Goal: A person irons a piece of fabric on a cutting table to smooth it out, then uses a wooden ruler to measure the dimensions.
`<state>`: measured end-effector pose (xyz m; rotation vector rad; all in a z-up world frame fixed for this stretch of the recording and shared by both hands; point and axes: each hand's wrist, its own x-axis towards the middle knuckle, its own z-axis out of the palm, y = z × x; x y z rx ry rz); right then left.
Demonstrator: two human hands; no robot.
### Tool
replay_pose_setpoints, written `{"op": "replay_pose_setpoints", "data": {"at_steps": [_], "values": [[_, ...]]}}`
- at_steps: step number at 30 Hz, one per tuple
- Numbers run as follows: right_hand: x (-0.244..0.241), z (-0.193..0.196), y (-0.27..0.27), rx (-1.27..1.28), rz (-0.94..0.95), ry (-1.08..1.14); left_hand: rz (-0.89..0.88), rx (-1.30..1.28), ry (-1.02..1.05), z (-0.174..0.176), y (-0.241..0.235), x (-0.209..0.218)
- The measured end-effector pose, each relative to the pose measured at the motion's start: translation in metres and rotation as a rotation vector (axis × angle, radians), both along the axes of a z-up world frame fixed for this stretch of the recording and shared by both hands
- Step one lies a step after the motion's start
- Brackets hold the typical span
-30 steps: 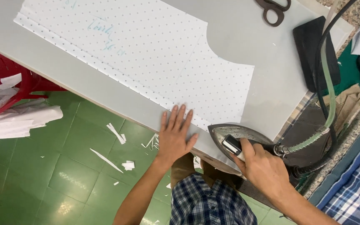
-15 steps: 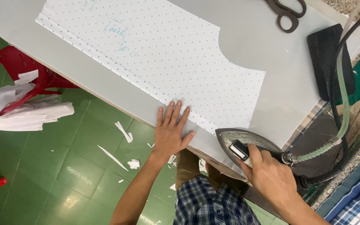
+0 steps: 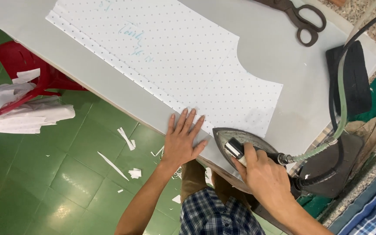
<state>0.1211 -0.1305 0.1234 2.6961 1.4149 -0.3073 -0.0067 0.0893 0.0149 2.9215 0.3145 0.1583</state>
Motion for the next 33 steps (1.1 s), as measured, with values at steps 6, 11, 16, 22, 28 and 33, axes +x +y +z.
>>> {"op": "replay_pose_setpoints", "data": {"at_steps": [6,11,16,22,28,33], "values": [[-0.001,-0.003,0.011,0.041,0.003,-0.012,0.235,0.112,-0.080,-0.020,0.127,-0.015],[-0.001,0.002,0.015,-0.006,-0.077,0.106,0.411,0.089,-0.135,0.004,0.118,-0.021],[-0.002,0.003,0.009,-0.037,-0.097,0.182,0.030,0.062,-0.062,0.005,0.048,-0.023],[-0.016,-0.008,-0.032,-0.167,-0.167,0.141,-0.053,0.034,-0.049,-0.002,0.028,-0.019],[-0.024,-0.008,-0.061,-0.199,-0.202,0.133,-0.069,0.022,-0.057,-0.001,0.025,-0.013],[-0.017,0.006,-0.058,-0.410,-0.298,0.407,-0.051,0.017,-0.083,-0.010,0.025,-0.013]]}}
